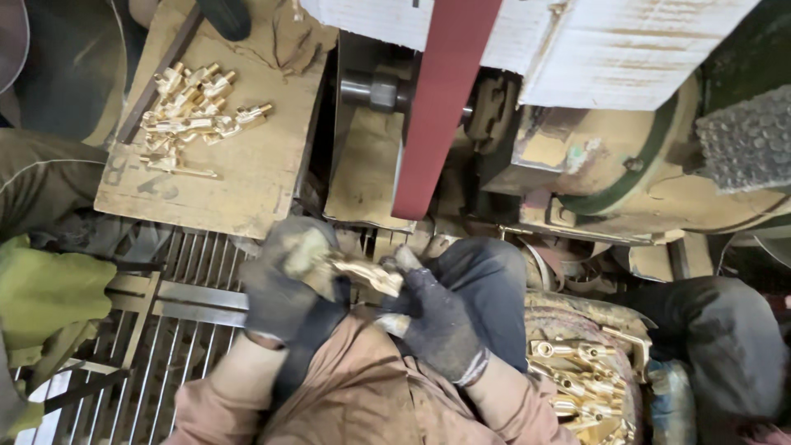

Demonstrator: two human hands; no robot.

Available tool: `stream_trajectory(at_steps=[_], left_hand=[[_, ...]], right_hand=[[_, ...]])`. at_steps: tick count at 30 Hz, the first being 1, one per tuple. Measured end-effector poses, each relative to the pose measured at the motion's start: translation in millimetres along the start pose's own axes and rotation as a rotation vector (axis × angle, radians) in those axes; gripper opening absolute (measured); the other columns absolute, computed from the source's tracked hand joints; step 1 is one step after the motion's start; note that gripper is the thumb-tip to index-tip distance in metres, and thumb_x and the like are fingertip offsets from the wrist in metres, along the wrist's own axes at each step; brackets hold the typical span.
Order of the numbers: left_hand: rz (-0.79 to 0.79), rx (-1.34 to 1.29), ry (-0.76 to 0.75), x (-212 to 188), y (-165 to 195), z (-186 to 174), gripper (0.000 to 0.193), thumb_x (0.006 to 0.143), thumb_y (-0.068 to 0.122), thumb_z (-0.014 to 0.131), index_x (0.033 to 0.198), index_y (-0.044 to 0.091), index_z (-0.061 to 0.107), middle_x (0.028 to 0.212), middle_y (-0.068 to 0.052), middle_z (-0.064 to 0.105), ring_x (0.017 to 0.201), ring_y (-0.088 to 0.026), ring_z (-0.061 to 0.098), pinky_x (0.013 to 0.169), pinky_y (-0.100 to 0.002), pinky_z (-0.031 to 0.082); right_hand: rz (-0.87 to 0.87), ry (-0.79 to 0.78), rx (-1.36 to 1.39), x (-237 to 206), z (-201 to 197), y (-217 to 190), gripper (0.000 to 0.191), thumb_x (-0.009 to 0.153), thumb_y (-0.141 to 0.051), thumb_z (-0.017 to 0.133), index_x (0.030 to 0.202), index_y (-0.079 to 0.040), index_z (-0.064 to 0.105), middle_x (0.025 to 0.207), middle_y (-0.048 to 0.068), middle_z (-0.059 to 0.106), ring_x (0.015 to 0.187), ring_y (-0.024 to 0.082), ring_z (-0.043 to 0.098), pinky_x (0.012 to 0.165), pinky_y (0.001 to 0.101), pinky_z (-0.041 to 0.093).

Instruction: The person holds small brass-colored metal parts against a moving belt sander to smooth their surfaces. They repeatedly pick up parts from a pile, press them against the belt, and place them on a nearby board.

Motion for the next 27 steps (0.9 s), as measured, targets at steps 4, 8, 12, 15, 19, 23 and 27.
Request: stream_trajectory(at_steps=[4, 8, 12, 15, 19, 23, 27], left_hand=[[-0.525, -0.55, -0.137, -26, -22, 57, 0.016, 0.092, 0.015, 0.068, 0.1, 0.002, 0.061, 0.085, -0.005, 0.065, 0.083, -0.017, 0.066, 0.079, -0.031, 0.055], [-0.893, -1.631, -0.228, -35, -31, 93, 0.032, 0.112, 0.024, 0.049, 0.084, 0.009, 0.047, 0.071, -0.002, 0.049, 0.07, -0.018, 0.054, 0.073, -0.031, 0.05], [-0.994, -1.605, -0.23, -48, -49, 98, 0.03, 0.111, 0.022, 0.059, 0.085, 0.007, 0.053, 0.081, -0.004, 0.054, 0.076, -0.018, 0.058, 0.068, -0.03, 0.051], [-0.452, -0.269, -0.46, -50, -51, 90, 0.033, 0.081, 0.004, 0.077, 0.109, 0.001, 0.06, 0.098, -0.002, 0.06, 0.09, -0.01, 0.058, 0.076, -0.028, 0.054], [-0.594, -0.185, -0.459, -58, -74, 90, 0.05, 0.081, -0.002, 0.075, 0.129, 0.003, 0.062, 0.099, 0.0, 0.066, 0.092, -0.008, 0.064, 0.081, -0.027, 0.06], [-0.482, -0.227, -0.463, -38, -87, 88, 0.044, 0.083, 0.0, 0.079, 0.125, -0.002, 0.064, 0.11, -0.003, 0.071, 0.101, -0.009, 0.066, 0.087, -0.024, 0.057], [-0.617, -0.261, -0.476, -19, -121, 100, 0.046, 0.081, 0.005, 0.084, 0.123, -0.001, 0.065, 0.104, -0.006, 0.074, 0.085, -0.009, 0.07, 0.067, -0.025, 0.061]], right_hand=[[0.104, 0.114, -0.146, -17, -19, 8, 0.041, 0.092, -0.013, 0.077, 0.129, 0.002, 0.068, 0.1, 0.009, 0.077, 0.078, 0.011, 0.071, 0.072, 0.0272, 0.06], [0.209, 0.241, 0.465, -34, -50, 32, 0.04, 0.093, -0.005, 0.069, 0.13, 0.009, 0.063, 0.096, 0.011, 0.071, 0.076, 0.015, 0.068, 0.067, 0.0305, 0.059], [0.255, 0.278, 0.399, -46, -76, 40, 0.039, 0.09, -0.002, 0.066, 0.128, 0.006, 0.063, 0.092, 0.012, 0.074, 0.072, 0.015, 0.068, 0.065, 0.029, 0.058], [0.25, 0.236, 0.338, -44, -76, 37, 0.042, 0.088, -0.001, 0.066, 0.129, 0.006, 0.063, 0.096, 0.012, 0.075, 0.073, 0.015, 0.068, 0.066, 0.0287, 0.058], [0.096, 0.074, 0.308, -27, -71, 16, 0.051, 0.091, -0.002, 0.068, 0.14, 0.005, 0.06, 0.103, 0.009, 0.072, 0.079, 0.012, 0.067, 0.072, 0.0284, 0.057], [-0.273, 0.135, -0.227, -11, -81, -16, 0.054, 0.092, -0.015, 0.076, 0.14, 0.004, 0.058, 0.121, 0.013, 0.072, 0.105, 0.021, 0.071, 0.09, 0.0334, 0.057], [-0.172, 0.213, -0.666, 19, -97, 6, 0.048, 0.086, -0.026, 0.082, 0.129, -0.01, 0.07, 0.108, 0.01, 0.078, 0.091, 0.027, 0.073, 0.081, 0.035, 0.056]])
Point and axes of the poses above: each hand's wrist, its own x-axis towards the middle knuckle, its own z-axis out of the palm, y = z × x, the point moved 8 cm from there along x, towards the middle knuckle
